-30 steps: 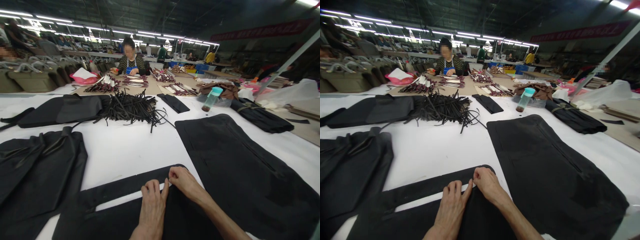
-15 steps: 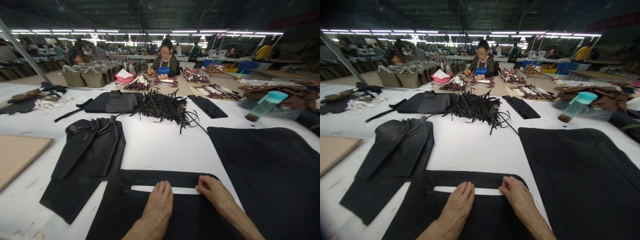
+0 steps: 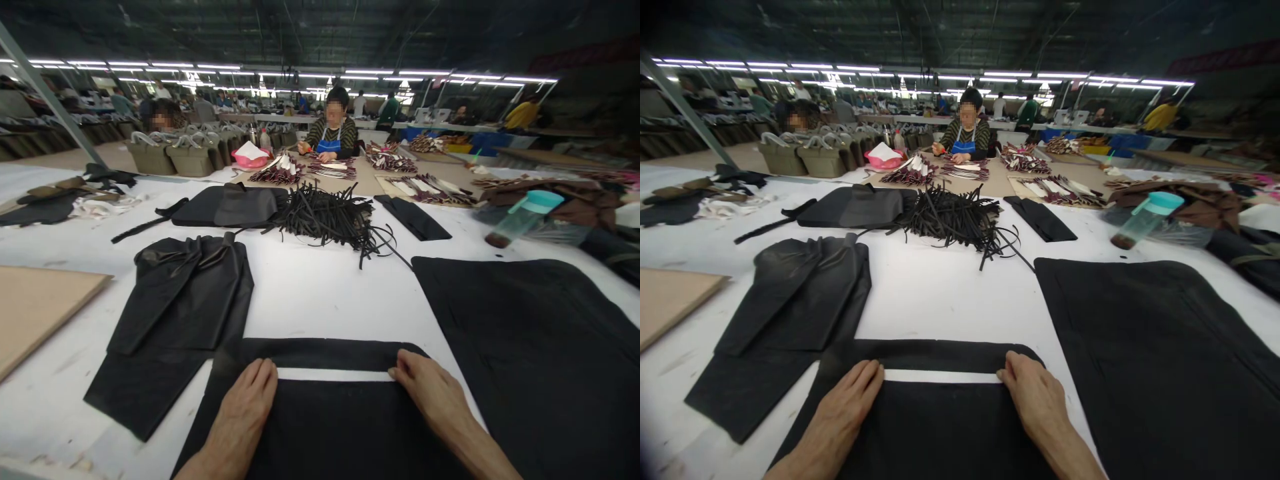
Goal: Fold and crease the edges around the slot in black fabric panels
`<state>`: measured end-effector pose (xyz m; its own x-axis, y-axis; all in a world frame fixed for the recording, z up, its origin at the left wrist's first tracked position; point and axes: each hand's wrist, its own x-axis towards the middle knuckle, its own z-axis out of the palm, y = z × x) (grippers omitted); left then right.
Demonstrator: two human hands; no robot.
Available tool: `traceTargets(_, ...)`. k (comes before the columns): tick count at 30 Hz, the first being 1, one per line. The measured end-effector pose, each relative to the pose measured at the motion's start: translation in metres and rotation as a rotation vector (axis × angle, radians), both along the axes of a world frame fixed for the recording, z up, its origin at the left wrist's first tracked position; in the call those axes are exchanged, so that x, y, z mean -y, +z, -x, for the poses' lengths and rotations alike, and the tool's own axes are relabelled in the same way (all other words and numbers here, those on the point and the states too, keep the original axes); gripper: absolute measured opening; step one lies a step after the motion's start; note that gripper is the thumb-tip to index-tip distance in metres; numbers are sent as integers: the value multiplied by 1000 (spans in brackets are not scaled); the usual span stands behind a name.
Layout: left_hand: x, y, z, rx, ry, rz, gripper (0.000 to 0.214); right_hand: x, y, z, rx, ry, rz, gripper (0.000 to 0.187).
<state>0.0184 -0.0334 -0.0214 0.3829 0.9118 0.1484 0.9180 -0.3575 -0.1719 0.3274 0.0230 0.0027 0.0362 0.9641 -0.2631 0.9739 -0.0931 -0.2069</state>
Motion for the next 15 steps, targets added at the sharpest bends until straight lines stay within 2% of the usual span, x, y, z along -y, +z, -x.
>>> traceTargets(3, -3, 4, 5, -1, 36, -39, 55, 7, 3, 8, 125, 36, -94, 10)
traceTargets(5, -6, 2, 5, 26, 31, -87, 54, 9, 3, 12, 203, 62, -189, 13)
traceTargets(8, -7, -7, -3, 120, -81, -184, 55, 4, 4, 18, 174, 152, -304, 14)
traceTargets(12, 0, -25, -23, 203, -291, -202, 54, -11, 7, 19, -94, 234, -219, 27)
traceTargets(15, 3, -30, -34, 233, -301, -252, 48, -18, 7, 16, -153, 221, -172, 16)
